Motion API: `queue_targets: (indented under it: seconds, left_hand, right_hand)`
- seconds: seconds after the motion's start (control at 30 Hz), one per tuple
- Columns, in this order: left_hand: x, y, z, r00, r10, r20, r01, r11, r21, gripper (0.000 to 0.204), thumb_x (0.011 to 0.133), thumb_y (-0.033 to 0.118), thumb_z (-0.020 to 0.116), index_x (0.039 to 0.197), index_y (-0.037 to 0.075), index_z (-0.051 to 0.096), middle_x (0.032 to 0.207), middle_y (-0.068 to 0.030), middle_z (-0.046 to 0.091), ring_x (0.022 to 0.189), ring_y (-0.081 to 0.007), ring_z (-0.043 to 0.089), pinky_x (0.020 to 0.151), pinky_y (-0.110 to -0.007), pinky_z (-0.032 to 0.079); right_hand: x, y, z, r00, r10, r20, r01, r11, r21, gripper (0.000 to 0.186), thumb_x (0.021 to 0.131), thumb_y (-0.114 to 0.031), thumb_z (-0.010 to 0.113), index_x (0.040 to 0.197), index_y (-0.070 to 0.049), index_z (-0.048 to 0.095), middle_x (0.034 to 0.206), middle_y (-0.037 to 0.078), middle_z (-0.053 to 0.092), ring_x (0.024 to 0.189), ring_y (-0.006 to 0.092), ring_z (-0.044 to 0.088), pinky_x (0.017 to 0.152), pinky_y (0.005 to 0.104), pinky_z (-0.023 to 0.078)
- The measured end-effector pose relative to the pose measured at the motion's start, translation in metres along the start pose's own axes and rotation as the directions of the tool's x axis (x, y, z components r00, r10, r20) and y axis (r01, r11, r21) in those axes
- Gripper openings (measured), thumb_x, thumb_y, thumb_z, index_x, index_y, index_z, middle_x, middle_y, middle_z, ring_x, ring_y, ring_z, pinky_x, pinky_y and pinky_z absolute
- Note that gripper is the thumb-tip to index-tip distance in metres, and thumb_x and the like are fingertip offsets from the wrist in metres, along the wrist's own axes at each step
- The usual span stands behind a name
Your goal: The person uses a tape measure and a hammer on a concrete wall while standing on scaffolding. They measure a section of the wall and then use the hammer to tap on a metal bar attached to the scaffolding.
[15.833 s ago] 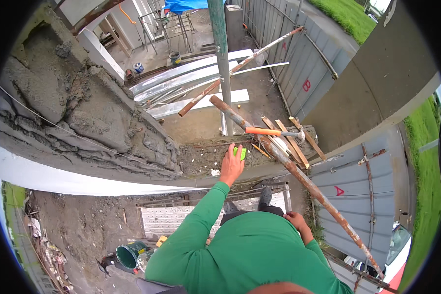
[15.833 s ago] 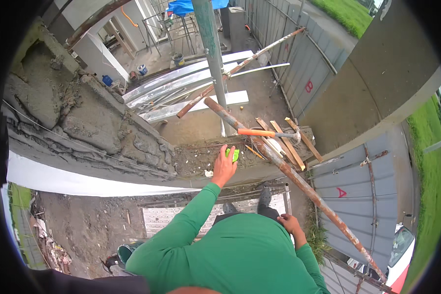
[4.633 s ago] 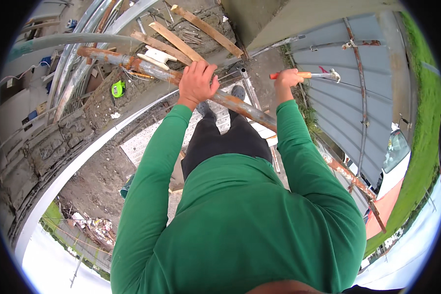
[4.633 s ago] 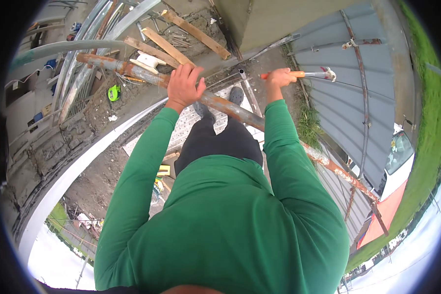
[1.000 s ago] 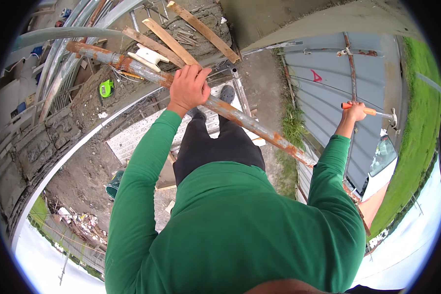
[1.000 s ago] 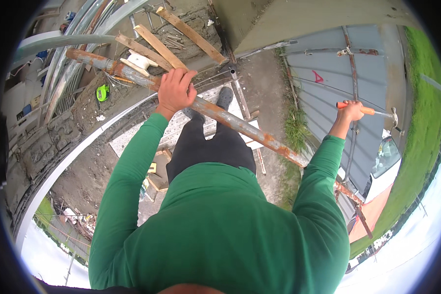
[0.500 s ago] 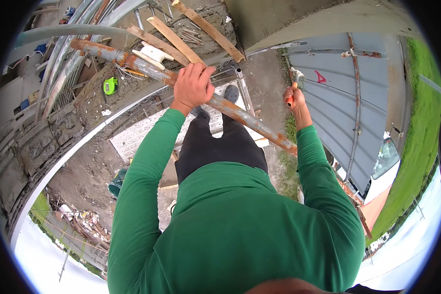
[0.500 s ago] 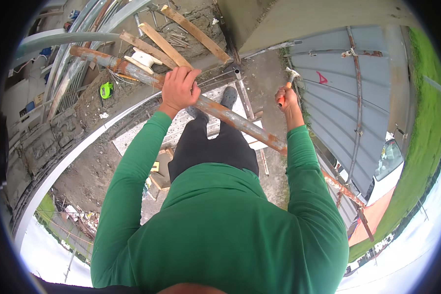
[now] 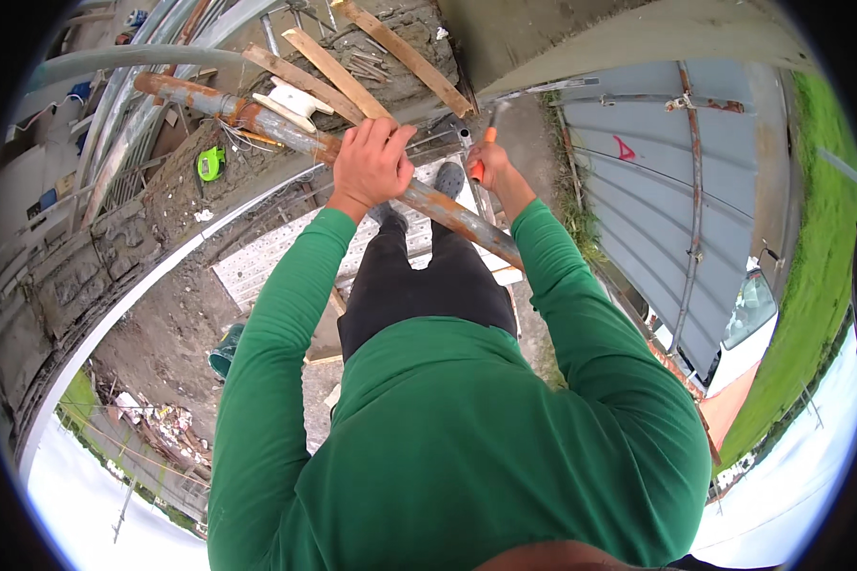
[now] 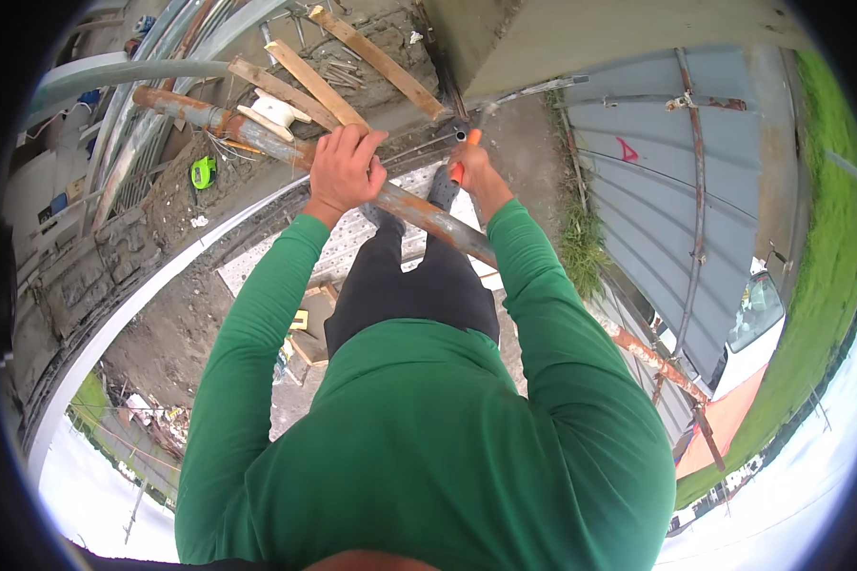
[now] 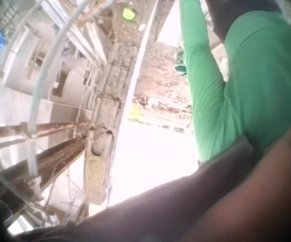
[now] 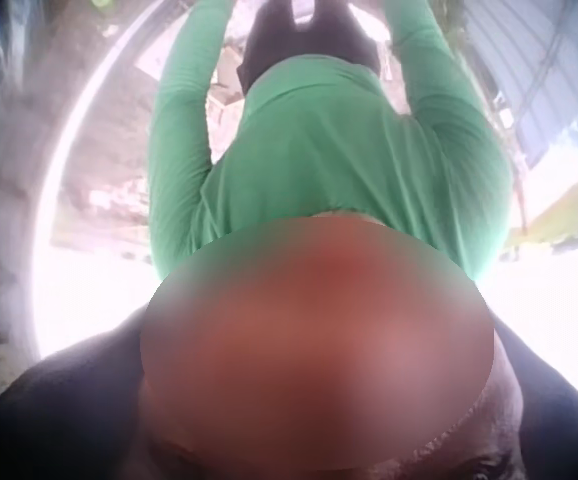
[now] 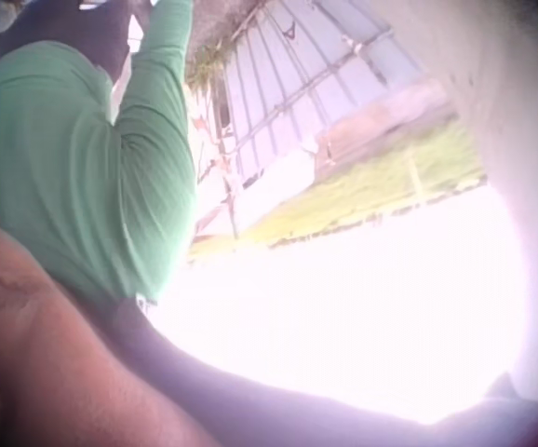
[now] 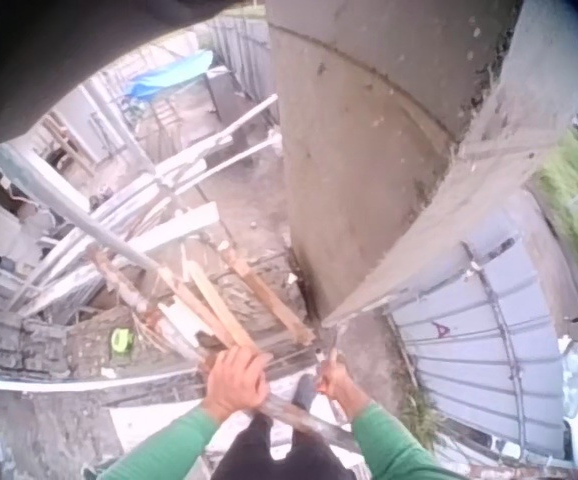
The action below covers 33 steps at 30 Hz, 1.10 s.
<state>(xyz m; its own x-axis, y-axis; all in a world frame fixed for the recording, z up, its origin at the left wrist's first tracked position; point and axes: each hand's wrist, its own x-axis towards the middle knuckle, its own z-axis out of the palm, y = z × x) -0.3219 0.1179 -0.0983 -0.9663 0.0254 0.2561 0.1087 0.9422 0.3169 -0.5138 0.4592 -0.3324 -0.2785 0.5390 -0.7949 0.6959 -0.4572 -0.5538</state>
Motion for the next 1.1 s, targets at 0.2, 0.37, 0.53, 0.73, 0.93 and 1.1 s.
queue_targets:
  seconds: [0.2,0.37,0.53,0.73,0.93,1.1]
  left_hand:
    - [0.002,-0.008,0.005,1.0,-0.01,-0.016,0.01,1.0,-0.014,0.042,0.073,0.015,0.067,0.115,0.014,0.069,0.101,-0.0053,0.058,0.094,-0.0255,0.059,0.079,-0.04,0.044]
    - [-0.001,-0.002,0.004,1.0,-0.023,-0.021,0.023,1.0,-0.014,0.042,0.073,0.015,0.067,0.115,0.015,0.069,0.101,-0.0056,0.058,0.093,-0.0255,0.059,0.078,-0.04,0.044]
    - [-0.001,-0.003,0.006,0.999,-0.013,-0.042,0.012,1.0,-0.021,0.042,0.072,0.015,0.067,0.115,0.015,0.069,0.099,-0.0056,0.058,0.092,-0.0255,0.059,0.078,-0.04,0.044]
    - [0.005,-0.002,0.0,1.0,0.005,-0.001,-0.005,1.0,-0.022,0.042,0.073,0.015,0.067,0.115,0.014,0.069,0.1,-0.0055,0.059,0.093,-0.0253,0.059,0.078,-0.04,0.044]
    - [-0.003,-0.006,0.006,1.0,-0.026,0.001,0.026,0.999,-0.023,0.043,0.073,0.015,0.067,0.116,0.014,0.069,0.101,-0.0055,0.059,0.094,-0.0256,0.059,0.079,-0.04,0.044]
    - [0.001,-0.005,0.006,1.0,-0.017,-0.019,0.016,1.0,-0.022,0.043,0.072,0.015,0.067,0.116,0.015,0.069,0.101,-0.0055,0.059,0.093,-0.0256,0.059,0.078,-0.04,0.044]
  right_hand:
    - [-0.022,-0.017,-0.067,0.401,0.765,0.504,-0.714,0.606,-0.351,0.023,0.102,-0.011,0.052,0.08,-0.011,0.049,0.063,-0.006,0.048,0.048,0.0035,0.047,0.041,0.0212,0.043]
    - [0.013,-0.203,-0.164,0.926,-0.157,0.343,0.071,0.966,0.249,0.009,0.097,-0.001,0.051,0.091,-0.006,0.046,0.068,-0.002,0.042,0.053,0.0099,0.041,0.046,0.0267,0.041]
    - [0.006,-0.29,-0.146,0.767,-0.533,-0.357,0.624,0.749,0.222,0.013,0.097,-0.001,0.053,0.101,0.005,0.042,0.08,0.014,0.057,0.055,0.0275,0.057,0.043,0.0403,0.047]
    - [0.027,0.081,0.01,0.993,-0.023,0.118,0.04,0.988,-0.149,0.015,0.1,-0.013,0.052,0.097,0.001,0.049,0.075,0.013,0.059,0.06,0.0273,0.062,0.052,0.0471,0.05]
    - [-0.016,-0.008,-0.065,0.406,0.755,0.515,-0.735,0.604,-0.307,0.021,0.101,-0.012,0.052,0.081,-0.013,0.046,0.063,-0.007,0.046,0.049,0.0039,0.046,0.042,0.021,0.042]
    - [0.029,-0.198,-0.144,0.939,-0.112,0.326,0.038,0.973,0.228,0.012,0.1,-0.004,0.051,0.09,-0.007,0.045,0.066,-0.003,0.04,0.049,0.0105,0.038,0.046,0.027,0.042]
